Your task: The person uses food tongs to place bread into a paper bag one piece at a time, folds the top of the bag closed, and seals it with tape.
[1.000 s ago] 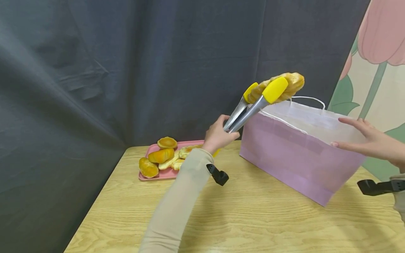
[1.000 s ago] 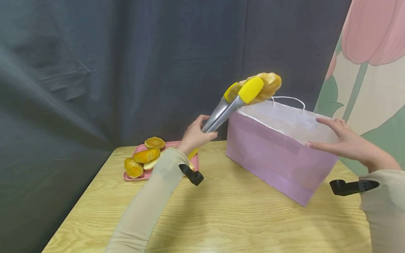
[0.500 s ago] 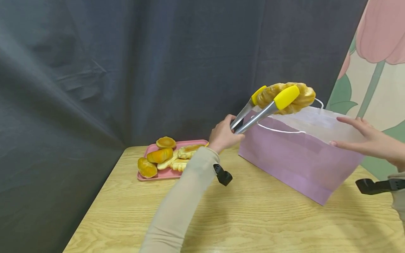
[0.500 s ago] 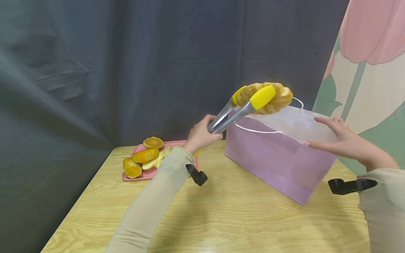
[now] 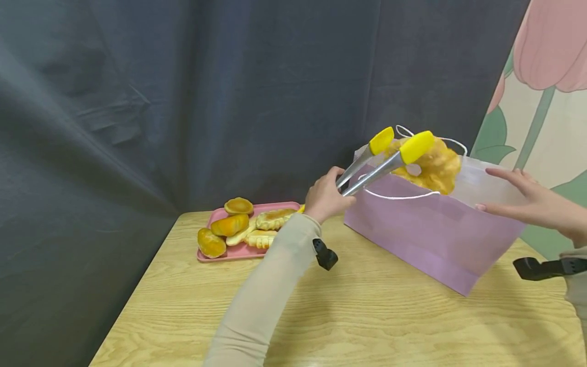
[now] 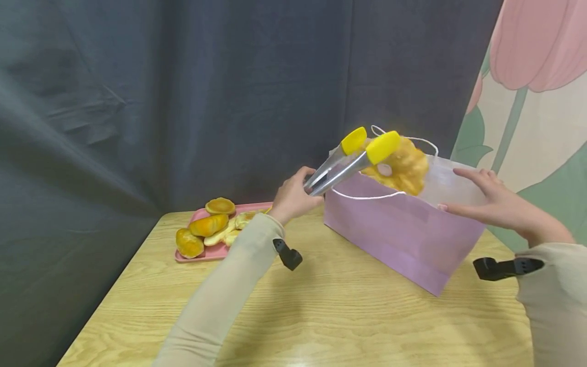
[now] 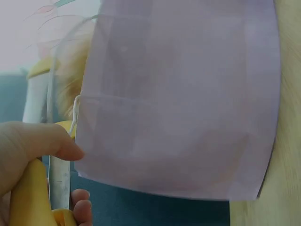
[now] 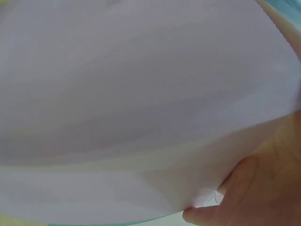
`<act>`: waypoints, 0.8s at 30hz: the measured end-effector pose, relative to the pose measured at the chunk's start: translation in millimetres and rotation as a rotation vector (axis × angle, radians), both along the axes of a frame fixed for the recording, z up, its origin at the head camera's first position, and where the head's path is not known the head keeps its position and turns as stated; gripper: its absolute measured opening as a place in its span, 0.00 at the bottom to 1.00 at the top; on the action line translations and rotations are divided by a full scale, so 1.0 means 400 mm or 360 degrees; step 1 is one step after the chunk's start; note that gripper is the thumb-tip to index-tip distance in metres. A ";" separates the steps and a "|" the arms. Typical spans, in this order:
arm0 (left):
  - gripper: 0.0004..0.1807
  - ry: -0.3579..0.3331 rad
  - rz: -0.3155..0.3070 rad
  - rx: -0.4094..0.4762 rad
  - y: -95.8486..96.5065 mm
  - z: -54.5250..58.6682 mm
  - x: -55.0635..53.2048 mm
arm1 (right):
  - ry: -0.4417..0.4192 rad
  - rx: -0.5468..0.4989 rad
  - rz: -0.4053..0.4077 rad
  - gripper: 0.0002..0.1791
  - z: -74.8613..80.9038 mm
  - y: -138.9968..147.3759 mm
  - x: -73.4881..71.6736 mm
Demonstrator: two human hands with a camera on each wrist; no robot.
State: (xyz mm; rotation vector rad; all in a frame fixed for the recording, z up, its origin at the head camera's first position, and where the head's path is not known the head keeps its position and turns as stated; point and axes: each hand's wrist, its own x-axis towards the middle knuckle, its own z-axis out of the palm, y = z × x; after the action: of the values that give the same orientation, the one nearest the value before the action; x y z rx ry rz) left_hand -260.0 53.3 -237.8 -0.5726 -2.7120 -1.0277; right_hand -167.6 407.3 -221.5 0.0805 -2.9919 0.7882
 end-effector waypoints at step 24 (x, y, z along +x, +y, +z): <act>0.48 -0.0134 0.0119 0.0254 -0.167 -0.064 0.022 | 0.0077 -0.0023 0.0061 0.48 -0.008 0.006 -0.013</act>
State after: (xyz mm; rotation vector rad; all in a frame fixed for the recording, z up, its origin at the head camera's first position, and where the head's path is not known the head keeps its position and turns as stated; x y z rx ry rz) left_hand -251.2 -13.5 -263.4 -0.4059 -2.6668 -1.2604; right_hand -172.9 409.6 -224.6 0.1542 -2.9474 0.7998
